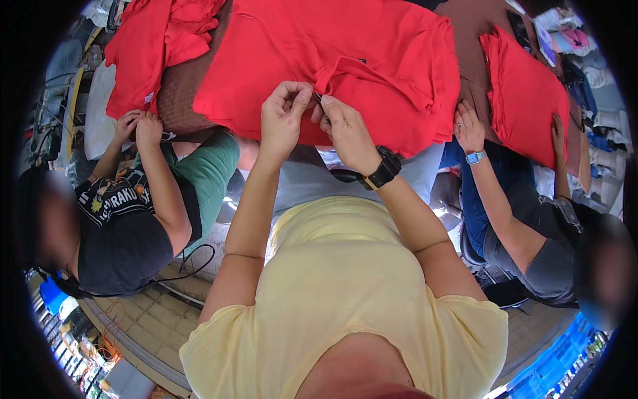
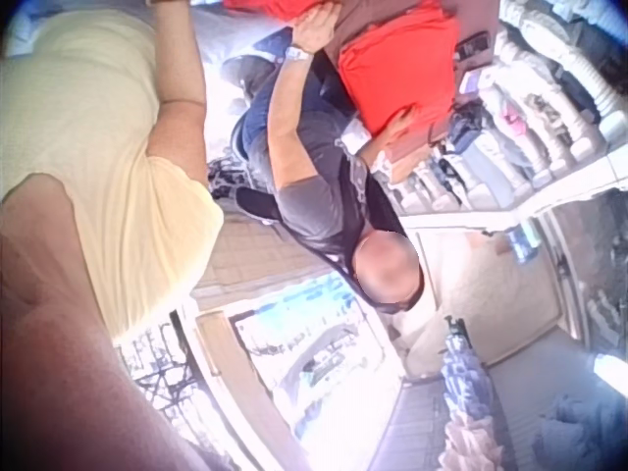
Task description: The person trims loose threads from several red t-shirts using small snips. The person picks up a shirt, lays it flat, snips threads from the neckline and hem area, and then sets it aside.
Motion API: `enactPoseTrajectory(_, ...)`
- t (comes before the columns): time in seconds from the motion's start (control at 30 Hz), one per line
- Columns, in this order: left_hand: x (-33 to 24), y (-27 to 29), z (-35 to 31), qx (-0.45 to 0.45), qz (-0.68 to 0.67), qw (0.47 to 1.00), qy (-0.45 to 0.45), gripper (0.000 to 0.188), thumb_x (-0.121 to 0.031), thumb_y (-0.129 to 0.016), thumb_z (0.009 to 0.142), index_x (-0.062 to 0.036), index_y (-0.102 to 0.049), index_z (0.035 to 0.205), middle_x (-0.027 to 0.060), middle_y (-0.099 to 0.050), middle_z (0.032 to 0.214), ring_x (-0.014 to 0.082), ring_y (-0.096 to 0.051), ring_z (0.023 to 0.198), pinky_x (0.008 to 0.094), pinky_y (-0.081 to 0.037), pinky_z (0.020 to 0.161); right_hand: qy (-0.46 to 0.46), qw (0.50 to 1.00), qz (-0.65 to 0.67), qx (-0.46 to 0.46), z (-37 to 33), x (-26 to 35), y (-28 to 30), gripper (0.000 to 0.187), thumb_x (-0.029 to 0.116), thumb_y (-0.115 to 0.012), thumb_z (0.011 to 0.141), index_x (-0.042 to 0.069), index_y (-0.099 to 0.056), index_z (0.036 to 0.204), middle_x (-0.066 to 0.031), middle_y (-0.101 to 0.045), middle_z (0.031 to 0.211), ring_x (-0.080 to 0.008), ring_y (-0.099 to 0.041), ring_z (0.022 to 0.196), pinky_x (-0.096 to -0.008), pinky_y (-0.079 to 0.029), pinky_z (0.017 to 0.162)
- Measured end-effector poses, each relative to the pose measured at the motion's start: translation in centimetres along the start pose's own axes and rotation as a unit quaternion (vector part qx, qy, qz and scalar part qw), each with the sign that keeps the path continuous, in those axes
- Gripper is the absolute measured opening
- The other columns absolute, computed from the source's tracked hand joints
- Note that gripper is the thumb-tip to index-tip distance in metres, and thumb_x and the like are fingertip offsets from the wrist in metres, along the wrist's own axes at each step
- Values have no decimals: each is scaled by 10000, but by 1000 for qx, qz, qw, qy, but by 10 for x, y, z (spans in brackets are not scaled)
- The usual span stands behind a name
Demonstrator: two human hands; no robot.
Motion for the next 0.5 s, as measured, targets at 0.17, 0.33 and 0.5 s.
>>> enactPoseTrajectory(0.17,-2,-4,-3,-23,-29,999,-18,92,-81,-625,994,11,-631,999,48,-669,957,87,-620,841,245,-515,778,-42,998,36,-14,1,-10,-5,513,365,-362,1052,-29,-574,801,-91,-479,611,-186,-485,574,-378,-399,584)
enactPoseTrajectory(0.33,-6,-14,-9,-23,-22,998,-57,54,-33,-633,975,21,-626,978,47,-654,912,82,-585,782,233,-492,732,-52,987,150,-30,5,-19,-7,483,382,-428,1053,9,-588,792,-11,-456,588,-101,-443,534,-313,-358,505)
enactPoseTrajectory(0.5,-6,-16,-10,-20,-3,998,-67,38,-6,-623,971,26,-625,992,46,-636,907,95,-581,765,236,-493,726,-109,964,242,-5,4,-17,-3,416,390,-509,1032,70,-576,776,60,-421,592,-33,-337,480,-230,-255,424)
Point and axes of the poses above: each hand's wrist, its own z-axis towards the middle knuckle, its own y-axis out of the back of the hand, x = y × z, the point moved 4 cm from there along z, towards the middle knuckle
